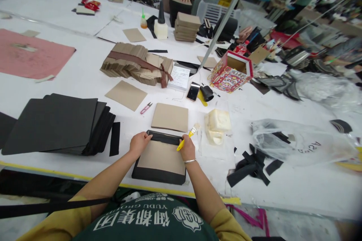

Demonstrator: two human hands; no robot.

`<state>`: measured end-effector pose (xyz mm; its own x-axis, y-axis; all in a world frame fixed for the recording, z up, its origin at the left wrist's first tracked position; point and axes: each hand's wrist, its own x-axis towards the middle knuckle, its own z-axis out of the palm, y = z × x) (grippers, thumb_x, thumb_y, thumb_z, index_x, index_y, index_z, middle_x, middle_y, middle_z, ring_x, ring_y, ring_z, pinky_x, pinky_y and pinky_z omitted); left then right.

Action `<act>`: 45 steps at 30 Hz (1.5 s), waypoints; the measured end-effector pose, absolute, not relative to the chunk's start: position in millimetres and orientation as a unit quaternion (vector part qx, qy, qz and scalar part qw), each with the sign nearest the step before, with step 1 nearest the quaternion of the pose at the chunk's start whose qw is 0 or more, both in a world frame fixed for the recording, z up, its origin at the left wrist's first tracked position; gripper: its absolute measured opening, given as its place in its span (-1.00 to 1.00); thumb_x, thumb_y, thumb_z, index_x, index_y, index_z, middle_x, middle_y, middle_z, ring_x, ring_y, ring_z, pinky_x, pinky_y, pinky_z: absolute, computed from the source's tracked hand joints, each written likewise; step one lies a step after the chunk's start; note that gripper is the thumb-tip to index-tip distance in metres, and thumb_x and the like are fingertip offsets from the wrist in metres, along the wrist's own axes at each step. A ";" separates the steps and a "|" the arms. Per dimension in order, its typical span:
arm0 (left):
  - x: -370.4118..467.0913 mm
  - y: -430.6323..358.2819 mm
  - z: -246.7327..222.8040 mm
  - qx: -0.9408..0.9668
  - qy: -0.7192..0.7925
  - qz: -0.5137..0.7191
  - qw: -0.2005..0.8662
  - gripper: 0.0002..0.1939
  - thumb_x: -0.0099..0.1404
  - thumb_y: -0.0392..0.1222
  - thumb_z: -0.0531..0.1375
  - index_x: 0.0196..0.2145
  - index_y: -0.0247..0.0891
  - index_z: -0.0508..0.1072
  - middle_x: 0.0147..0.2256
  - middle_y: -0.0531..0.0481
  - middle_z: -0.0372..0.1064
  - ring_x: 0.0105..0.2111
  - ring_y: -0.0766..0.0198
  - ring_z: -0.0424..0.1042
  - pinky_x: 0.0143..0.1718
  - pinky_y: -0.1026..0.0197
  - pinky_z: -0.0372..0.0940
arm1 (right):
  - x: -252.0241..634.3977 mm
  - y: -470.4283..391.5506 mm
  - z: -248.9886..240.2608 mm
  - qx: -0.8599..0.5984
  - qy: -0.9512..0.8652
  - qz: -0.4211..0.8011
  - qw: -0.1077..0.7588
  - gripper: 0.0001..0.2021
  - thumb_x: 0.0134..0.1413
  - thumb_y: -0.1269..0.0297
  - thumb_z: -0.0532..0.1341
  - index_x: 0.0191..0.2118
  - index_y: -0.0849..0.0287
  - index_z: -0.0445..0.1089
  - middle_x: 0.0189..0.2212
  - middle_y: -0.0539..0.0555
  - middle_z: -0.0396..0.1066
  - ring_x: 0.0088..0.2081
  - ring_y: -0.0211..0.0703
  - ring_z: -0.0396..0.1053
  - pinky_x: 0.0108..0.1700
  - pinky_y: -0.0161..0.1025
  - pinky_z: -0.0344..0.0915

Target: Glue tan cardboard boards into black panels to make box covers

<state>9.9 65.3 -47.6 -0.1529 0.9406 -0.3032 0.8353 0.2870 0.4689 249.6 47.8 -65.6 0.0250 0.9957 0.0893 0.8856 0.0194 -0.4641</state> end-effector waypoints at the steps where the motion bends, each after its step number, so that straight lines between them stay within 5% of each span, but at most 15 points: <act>1: 10.0 64.2 -48.4 0.594 0.753 0.089 0.269 -0.65 0.16 0.08 0.03 -0.59 -0.21 0.29 -0.60 0.05 0.29 -0.52 0.28 0.28 -0.50 0.28 0.01 | 249.8 47.6 -65.9 -0.687 -0.684 0.137 0.203 -0.87 0.05 0.36 0.02 -0.24 0.19 0.21 -0.47 0.02 0.25 -0.44 -0.22 0.24 -0.40 -0.33 0.13; 9: 13.8 59.0 -43.3 0.759 0.640 0.101 0.064 -0.65 0.25 -0.17 -0.01 -0.01 -0.24 0.26 -0.16 -0.19 0.30 -0.16 0.09 0.25 -0.20 0.12 0.11 | 248.5 47.2 -68.3 -0.688 -0.686 0.131 0.199 -0.85 0.05 0.38 0.02 -0.22 0.19 0.21 -0.46 0.03 0.25 -0.43 -0.21 0.24 -0.39 -0.33 0.14; 13: 18.7 66.9 -36.7 0.908 0.413 0.039 0.055 -0.57 0.26 -0.35 -0.09 0.04 -0.08 0.24 0.01 -0.11 0.20 -0.01 0.10 0.15 -0.10 0.08 0.06 | 248.0 46.9 -67.0 -0.699 -0.684 0.109 0.180 -0.83 0.05 0.37 0.05 -0.19 0.20 0.21 -0.44 0.05 0.26 -0.42 -0.20 0.25 -0.40 -0.32 0.14; 18: 33.0 65.0 -38.1 0.926 0.366 -0.048 0.079 -0.55 0.25 -0.37 -0.13 0.08 -0.30 0.22 -0.06 -0.21 0.26 -0.05 0.07 0.19 -0.13 0.09 0.12 | 254.3 43.1 -64.5 -0.755 -0.624 0.084 0.182 -0.66 -0.01 0.19 0.16 -0.11 0.21 0.17 -0.35 0.12 0.29 -0.36 -0.14 0.29 -0.39 -0.30 0.15; 21: 48.4 49.8 -43.6 0.894 0.438 -0.047 0.084 -0.54 0.27 -0.20 -0.08 0.11 -0.31 0.19 0.08 -0.23 0.12 0.00 -0.03 0.14 -0.06 0.00 0.08 | 257.1 39.6 -67.9 -0.771 -0.595 0.094 0.207 -0.62 -0.02 0.12 0.16 -0.10 0.21 0.16 -0.33 0.12 0.30 -0.32 -0.12 0.31 -0.37 -0.29 0.17; 26: 66.8 25.8 -54.3 0.853 0.514 -0.021 0.091 -0.26 0.11 0.27 -0.01 0.18 -0.09 0.04 0.23 -0.03 -0.16 0.14 -0.25 -0.13 0.09 -0.24 -0.25 | 261.8 34.6 -71.9 -0.779 -0.563 0.112 0.253 -0.71 0.07 0.16 0.04 -0.13 0.24 0.16 -0.32 0.13 0.31 -0.33 -0.13 0.32 -0.35 -0.27 0.20; 37: 62.2 19.3 -57.1 0.850 0.513 0.002 0.120 -0.32 0.14 0.12 0.03 0.19 -0.09 0.02 0.23 0.01 -0.15 0.21 -0.13 -0.30 0.14 -0.18 -0.39 | 201.7 21.6 -65.0 -0.517 -0.788 0.176 0.284 -0.68 0.06 0.46 -0.04 -0.04 0.22 0.19 0.00 0.19 0.23 0.04 -0.12 0.16 0.05 -0.10 0.15; 45: 40.1 16.7 -57.4 0.837 0.537 0.016 0.106 -0.24 0.16 0.22 -0.05 0.21 -0.23 -0.05 0.24 -0.08 -0.23 0.23 0.08 -0.29 0.18 -0.02 -0.37 | 239.7 4.1 -73.8 -0.557 -0.791 0.121 0.222 -0.70 -0.01 0.52 0.02 -0.11 0.23 0.23 0.09 0.22 0.14 0.14 -0.03 0.03 0.10 0.06 0.05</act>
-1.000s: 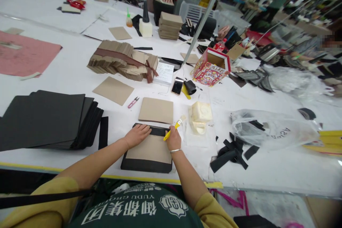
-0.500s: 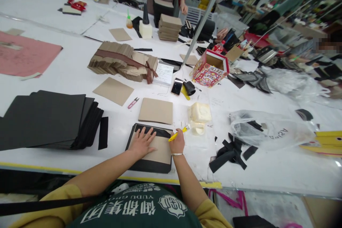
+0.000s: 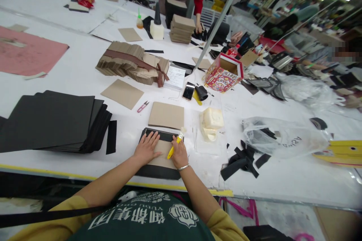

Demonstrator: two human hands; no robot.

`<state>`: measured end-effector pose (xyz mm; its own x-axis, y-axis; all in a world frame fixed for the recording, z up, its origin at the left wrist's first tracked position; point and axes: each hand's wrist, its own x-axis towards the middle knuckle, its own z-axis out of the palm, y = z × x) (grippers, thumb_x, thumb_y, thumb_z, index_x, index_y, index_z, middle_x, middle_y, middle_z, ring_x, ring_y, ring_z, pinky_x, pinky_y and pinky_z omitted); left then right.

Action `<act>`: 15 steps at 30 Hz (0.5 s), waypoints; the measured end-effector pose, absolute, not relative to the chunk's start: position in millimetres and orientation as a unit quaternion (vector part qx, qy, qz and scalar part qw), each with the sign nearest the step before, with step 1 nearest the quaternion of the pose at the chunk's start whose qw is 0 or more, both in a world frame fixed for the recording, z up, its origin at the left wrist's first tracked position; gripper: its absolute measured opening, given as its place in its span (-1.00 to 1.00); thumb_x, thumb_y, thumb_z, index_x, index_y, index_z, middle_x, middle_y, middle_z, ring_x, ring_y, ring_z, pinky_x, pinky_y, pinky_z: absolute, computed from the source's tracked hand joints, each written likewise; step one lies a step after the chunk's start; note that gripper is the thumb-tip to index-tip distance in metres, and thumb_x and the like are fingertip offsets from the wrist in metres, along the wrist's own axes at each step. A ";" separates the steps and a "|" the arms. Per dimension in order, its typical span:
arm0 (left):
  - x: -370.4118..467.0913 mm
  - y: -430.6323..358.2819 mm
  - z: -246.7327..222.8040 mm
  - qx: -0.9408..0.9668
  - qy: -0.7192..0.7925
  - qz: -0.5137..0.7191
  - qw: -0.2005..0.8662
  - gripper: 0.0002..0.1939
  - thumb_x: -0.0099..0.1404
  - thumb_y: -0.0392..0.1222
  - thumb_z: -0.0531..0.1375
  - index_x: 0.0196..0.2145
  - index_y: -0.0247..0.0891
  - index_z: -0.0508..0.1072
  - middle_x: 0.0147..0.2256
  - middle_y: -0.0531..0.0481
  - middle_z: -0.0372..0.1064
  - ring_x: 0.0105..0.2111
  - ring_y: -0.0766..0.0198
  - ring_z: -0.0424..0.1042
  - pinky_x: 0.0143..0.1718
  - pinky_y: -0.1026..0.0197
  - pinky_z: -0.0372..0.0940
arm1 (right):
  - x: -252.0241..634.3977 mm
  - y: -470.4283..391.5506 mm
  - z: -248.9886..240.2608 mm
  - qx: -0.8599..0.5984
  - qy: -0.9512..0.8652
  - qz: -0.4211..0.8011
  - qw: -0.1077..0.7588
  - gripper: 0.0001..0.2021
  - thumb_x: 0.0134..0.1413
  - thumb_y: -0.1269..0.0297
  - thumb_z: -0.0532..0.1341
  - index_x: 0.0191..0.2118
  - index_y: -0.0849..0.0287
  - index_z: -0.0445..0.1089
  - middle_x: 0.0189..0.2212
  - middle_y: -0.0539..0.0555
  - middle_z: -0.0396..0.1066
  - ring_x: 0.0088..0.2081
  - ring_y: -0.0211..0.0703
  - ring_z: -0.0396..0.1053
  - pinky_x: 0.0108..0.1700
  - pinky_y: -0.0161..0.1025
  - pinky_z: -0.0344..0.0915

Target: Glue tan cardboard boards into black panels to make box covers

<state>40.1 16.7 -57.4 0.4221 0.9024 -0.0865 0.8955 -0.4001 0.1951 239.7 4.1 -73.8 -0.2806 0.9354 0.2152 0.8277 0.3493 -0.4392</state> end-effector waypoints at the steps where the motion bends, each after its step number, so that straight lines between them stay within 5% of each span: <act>1: 35.4 16.2 -56.4 0.831 0.546 0.012 0.104 -0.24 0.17 0.22 -0.06 0.21 -0.26 -0.06 0.24 -0.10 -0.23 0.23 0.08 -0.29 0.18 -0.02 -0.36 | 244.3 1.6 -74.6 -0.566 -0.786 0.113 0.222 -0.70 -0.01 0.53 0.01 -0.11 0.23 0.23 0.09 0.23 0.14 0.13 -0.04 0.04 0.08 0.06 0.07; 9: 15.8 22.8 -45.2 0.825 0.557 0.004 0.089 -0.31 0.20 0.16 -0.06 0.19 -0.26 0.02 0.22 -0.14 -0.15 0.22 0.03 -0.23 0.15 -0.15 -0.44 | 261.6 -5.9 -58.9 -0.655 -0.715 0.077 0.233 -0.65 0.02 0.53 -0.02 -0.02 0.24 0.18 -0.09 0.22 0.32 0.00 -0.01 0.21 0.05 0.05 0.10; 15: 34.7 33.0 -46.6 0.878 0.466 0.058 0.090 -0.47 0.24 -0.02 -0.02 0.13 -0.26 0.14 0.19 -0.11 -0.04 0.19 0.11 -0.11 0.16 0.04 -0.23 | 272.4 -0.6 -45.1 -0.675 -0.678 0.071 0.282 -0.70 0.08 0.32 0.04 -0.04 0.24 0.17 -0.23 0.17 0.34 -0.18 -0.08 0.29 -0.09 -0.08 0.22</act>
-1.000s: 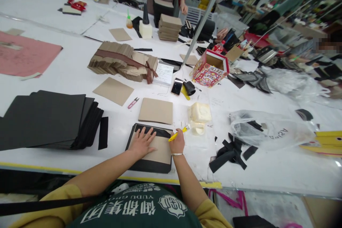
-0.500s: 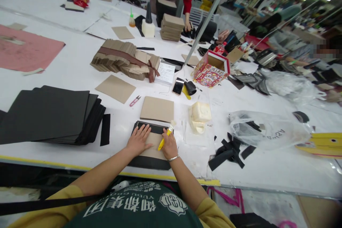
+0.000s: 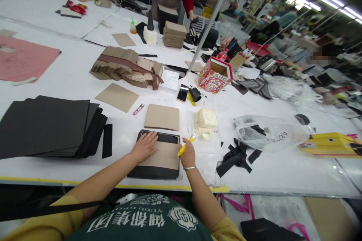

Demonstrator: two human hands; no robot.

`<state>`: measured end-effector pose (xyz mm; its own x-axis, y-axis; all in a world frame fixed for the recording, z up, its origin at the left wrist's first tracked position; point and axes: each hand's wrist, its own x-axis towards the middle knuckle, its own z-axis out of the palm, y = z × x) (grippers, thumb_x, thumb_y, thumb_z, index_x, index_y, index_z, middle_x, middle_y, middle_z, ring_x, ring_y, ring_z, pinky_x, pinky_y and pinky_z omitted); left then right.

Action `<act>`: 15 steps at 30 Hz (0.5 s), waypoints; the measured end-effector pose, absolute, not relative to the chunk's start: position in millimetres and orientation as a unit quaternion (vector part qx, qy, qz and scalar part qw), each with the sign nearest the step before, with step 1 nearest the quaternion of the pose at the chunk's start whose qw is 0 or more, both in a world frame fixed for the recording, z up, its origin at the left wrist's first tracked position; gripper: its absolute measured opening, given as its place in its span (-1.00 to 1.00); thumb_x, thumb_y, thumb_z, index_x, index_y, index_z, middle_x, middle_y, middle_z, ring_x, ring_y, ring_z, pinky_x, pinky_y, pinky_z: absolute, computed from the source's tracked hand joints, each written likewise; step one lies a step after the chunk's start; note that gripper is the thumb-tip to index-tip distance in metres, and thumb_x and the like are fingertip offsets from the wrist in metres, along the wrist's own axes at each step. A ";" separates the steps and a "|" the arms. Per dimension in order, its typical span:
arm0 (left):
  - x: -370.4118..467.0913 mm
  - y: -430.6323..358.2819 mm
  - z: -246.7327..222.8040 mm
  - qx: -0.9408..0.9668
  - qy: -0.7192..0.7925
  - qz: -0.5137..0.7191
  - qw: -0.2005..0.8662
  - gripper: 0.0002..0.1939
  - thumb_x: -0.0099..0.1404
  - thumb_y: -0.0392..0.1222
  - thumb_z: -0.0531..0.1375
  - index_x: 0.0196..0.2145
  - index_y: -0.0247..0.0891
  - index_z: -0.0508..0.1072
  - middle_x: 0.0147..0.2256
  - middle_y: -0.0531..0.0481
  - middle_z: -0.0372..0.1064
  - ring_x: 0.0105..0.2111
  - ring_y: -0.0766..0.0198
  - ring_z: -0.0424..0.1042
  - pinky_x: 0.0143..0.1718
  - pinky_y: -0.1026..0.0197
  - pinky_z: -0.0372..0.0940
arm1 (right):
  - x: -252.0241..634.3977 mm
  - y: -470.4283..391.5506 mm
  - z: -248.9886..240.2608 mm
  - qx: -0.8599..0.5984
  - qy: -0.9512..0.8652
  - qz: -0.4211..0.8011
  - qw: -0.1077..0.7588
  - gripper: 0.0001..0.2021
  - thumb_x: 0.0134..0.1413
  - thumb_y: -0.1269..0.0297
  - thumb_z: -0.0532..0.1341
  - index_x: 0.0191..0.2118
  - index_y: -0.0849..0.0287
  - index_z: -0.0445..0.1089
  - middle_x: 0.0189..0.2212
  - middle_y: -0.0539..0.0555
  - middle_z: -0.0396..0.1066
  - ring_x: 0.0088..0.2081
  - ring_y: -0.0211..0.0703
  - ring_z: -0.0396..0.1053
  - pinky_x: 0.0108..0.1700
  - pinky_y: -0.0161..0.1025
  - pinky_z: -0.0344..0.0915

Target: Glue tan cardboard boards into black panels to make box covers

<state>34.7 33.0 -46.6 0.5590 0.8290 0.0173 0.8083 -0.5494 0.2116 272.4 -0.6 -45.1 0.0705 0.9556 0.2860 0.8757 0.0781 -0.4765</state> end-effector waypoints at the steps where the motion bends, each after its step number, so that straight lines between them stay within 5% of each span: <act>1: 41.2 33.4 -47.3 0.886 0.450 0.062 0.098 -0.50 0.25 -0.06 -0.02 0.12 -0.26 0.17 0.17 -0.11 0.01 0.17 0.12 -0.06 0.15 0.06 -0.17 | 270.8 2.4 -45.5 -0.683 -0.673 0.068 0.274 -0.71 0.07 0.29 0.06 -0.07 0.25 0.19 -0.25 0.17 0.34 -0.20 -0.08 0.29 -0.12 -0.11 0.23; 9: 78.2 34.5 -40.4 0.876 0.465 0.061 0.115 -0.70 0.23 -0.17 0.01 -0.11 -0.28 0.35 0.00 -0.17 0.25 -0.04 0.06 0.19 -0.08 0.05 0.09 | 257.9 32.9 -48.4 -0.702 -0.693 0.068 0.153 -0.84 0.03 0.37 0.08 -0.22 0.22 0.27 -0.46 0.09 0.32 -0.36 -0.12 0.28 -0.29 -0.24 0.17; 15: 82.3 40.4 -31.9 0.849 0.496 0.085 0.162 -0.66 0.12 0.00 0.14 -0.24 -0.29 0.37 -0.14 -0.19 0.31 -0.13 0.04 0.23 -0.15 0.06 0.14 | 234.4 41.0 -18.9 -0.696 -0.608 0.255 0.286 -0.77 -0.01 0.34 0.06 -0.17 0.16 0.14 -0.49 -0.06 0.31 -0.47 -0.24 0.32 -0.35 -0.32 0.23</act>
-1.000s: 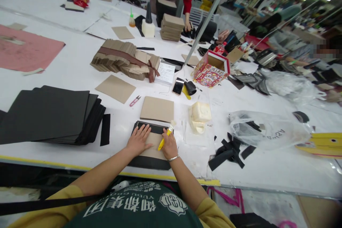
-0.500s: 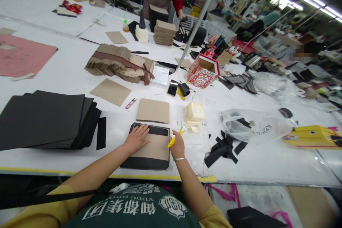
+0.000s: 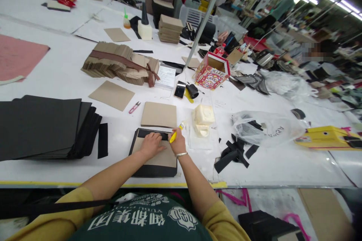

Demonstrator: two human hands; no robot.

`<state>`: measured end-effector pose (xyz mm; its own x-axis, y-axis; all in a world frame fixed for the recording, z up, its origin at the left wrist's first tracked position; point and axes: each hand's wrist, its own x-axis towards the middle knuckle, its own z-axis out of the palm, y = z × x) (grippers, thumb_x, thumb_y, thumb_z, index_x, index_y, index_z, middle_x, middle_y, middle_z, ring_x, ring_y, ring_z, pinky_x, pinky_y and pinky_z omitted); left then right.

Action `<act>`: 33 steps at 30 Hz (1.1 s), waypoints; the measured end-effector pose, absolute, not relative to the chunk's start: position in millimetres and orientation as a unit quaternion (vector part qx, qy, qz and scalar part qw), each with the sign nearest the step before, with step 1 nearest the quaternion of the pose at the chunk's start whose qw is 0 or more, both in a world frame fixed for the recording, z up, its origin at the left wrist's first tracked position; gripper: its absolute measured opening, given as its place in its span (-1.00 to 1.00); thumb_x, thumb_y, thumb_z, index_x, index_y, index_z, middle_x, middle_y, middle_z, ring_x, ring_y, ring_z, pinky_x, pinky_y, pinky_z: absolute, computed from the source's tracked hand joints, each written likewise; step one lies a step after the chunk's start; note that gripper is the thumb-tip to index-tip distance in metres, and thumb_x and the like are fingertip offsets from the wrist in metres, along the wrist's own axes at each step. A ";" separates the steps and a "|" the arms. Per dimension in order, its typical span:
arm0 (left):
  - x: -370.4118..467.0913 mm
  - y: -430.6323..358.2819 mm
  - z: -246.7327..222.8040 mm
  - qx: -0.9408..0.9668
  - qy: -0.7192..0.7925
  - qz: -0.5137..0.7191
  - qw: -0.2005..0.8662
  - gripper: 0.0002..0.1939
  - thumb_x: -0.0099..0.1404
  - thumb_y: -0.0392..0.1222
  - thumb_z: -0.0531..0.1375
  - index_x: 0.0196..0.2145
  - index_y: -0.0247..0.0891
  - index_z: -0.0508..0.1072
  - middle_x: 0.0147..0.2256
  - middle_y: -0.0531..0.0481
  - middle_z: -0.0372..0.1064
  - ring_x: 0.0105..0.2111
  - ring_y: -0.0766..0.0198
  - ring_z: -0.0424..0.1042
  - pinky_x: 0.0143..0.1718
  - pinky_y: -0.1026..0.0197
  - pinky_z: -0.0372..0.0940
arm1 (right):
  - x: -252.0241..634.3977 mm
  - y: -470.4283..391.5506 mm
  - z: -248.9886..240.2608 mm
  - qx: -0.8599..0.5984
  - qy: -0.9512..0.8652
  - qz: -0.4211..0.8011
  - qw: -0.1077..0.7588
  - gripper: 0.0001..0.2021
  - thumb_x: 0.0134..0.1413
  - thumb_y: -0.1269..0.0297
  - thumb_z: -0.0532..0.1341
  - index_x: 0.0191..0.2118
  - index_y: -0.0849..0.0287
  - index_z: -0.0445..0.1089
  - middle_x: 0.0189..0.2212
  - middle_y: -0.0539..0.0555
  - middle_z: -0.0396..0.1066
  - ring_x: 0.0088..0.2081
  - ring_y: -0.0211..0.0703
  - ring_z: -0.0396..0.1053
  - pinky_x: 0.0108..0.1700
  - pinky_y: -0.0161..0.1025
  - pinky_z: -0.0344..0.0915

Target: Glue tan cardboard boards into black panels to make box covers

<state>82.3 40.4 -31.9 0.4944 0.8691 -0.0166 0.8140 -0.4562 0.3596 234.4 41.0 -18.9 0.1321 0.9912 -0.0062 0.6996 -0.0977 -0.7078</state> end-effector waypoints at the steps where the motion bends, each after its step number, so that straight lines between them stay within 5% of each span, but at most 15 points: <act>1: 82.4 40.7 -32.5 0.839 0.506 0.097 0.176 -0.63 0.08 0.03 0.16 -0.25 -0.30 0.37 -0.16 -0.18 0.32 -0.14 0.04 0.24 -0.16 0.06 0.15 | 226.6 41.9 -14.9 -0.684 -0.596 0.288 0.307 -0.76 -0.03 0.33 0.07 -0.18 0.14 0.12 -0.51 -0.08 0.31 -0.48 -0.25 0.32 -0.35 -0.32 0.24; 7: 80.7 45.7 -43.0 0.749 0.564 0.226 0.264 -0.83 0.13 -0.20 0.07 -0.35 -0.32 0.37 -0.31 -0.14 0.36 -0.26 0.16 0.32 -0.21 0.14 0.21 | 196.7 48.3 -0.4 -0.621 -0.596 0.371 0.347 -0.81 -0.04 0.22 0.12 -0.25 0.09 0.18 -0.51 -0.09 0.33 -0.48 -0.26 0.34 -0.37 -0.31 0.29; 13: 57.2 62.1 -53.0 0.656 0.601 0.317 0.330 -0.77 0.20 -0.18 -0.03 -0.46 -0.25 0.38 -0.25 -0.04 0.39 -0.20 0.25 0.34 -0.11 0.19 0.21 | 254.3 48.5 28.4 -0.675 -0.463 0.370 0.438 -0.62 0.13 0.00 -0.09 -0.13 0.15 0.21 -0.64 -0.11 0.29 -0.66 -0.36 0.25 -0.57 -0.42 0.22; 18: 51.2 57.9 -48.3 0.756 0.539 0.251 0.272 -0.79 0.18 -0.11 0.04 -0.34 -0.27 0.38 -0.11 -0.11 0.31 -0.07 0.19 0.27 -0.05 0.17 0.17 | 280.3 37.0 37.6 -0.719 -0.402 0.358 0.440 -0.60 0.08 -0.03 -0.03 -0.30 0.21 0.32 -0.67 -0.09 0.26 -0.70 -0.39 0.21 -0.64 -0.46 0.17; 21: 69.1 52.0 -35.8 0.838 0.494 0.141 0.186 -0.56 0.09 -0.03 0.16 -0.10 -0.29 0.28 0.00 -0.21 0.18 -0.05 0.08 0.22 -0.09 0.10 0.17 | 276.5 28.5 37.2 -0.731 -0.385 0.316 0.466 -0.64 0.07 0.00 0.01 -0.29 0.21 0.34 -0.64 -0.07 0.28 -0.67 -0.38 0.24 -0.59 -0.43 0.23; 25: 98.3 51.9 -23.9 0.873 0.468 0.044 0.131 -0.66 0.13 -0.08 0.14 -0.15 -0.28 0.28 -0.15 -0.19 0.26 -0.15 0.05 0.24 -0.22 0.09 0.18 | 274.5 21.7 29.8 -0.730 -0.395 0.279 0.484 -0.61 0.11 0.03 -0.03 -0.12 0.20 0.27 -0.51 -0.02 0.36 -0.60 -0.34 0.31 -0.51 -0.38 0.28; 28: 107.5 54.3 -24.9 0.881 0.451 0.059 0.130 -0.73 0.16 -0.08 0.12 -0.22 -0.28 0.31 -0.22 -0.17 0.27 -0.17 0.07 0.23 -0.23 0.11 0.18 | 272.7 21.9 13.2 -0.710 -0.504 0.262 0.416 -0.64 0.16 0.11 -0.07 0.00 0.17 0.15 -0.33 0.06 0.39 -0.46 -0.28 0.38 -0.38 -0.33 0.30; 33: 97.3 50.6 -41.2 0.857 0.479 0.122 0.147 -0.72 0.15 -0.10 0.13 -0.22 -0.31 0.30 -0.21 -0.17 0.27 -0.19 0.11 0.26 -0.16 0.10 0.20 | 259.3 33.2 -18.3 -0.686 -0.695 0.151 0.155 -0.80 0.02 0.28 0.12 -0.20 0.20 0.24 -0.35 0.13 0.38 -0.30 -0.10 0.35 -0.28 -0.25 0.24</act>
<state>97.3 50.6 -41.2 0.5122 0.8561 0.0690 0.7844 -0.4991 0.3682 259.3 33.2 -18.3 -0.0116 0.9999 0.0075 0.9064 0.0137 -0.4222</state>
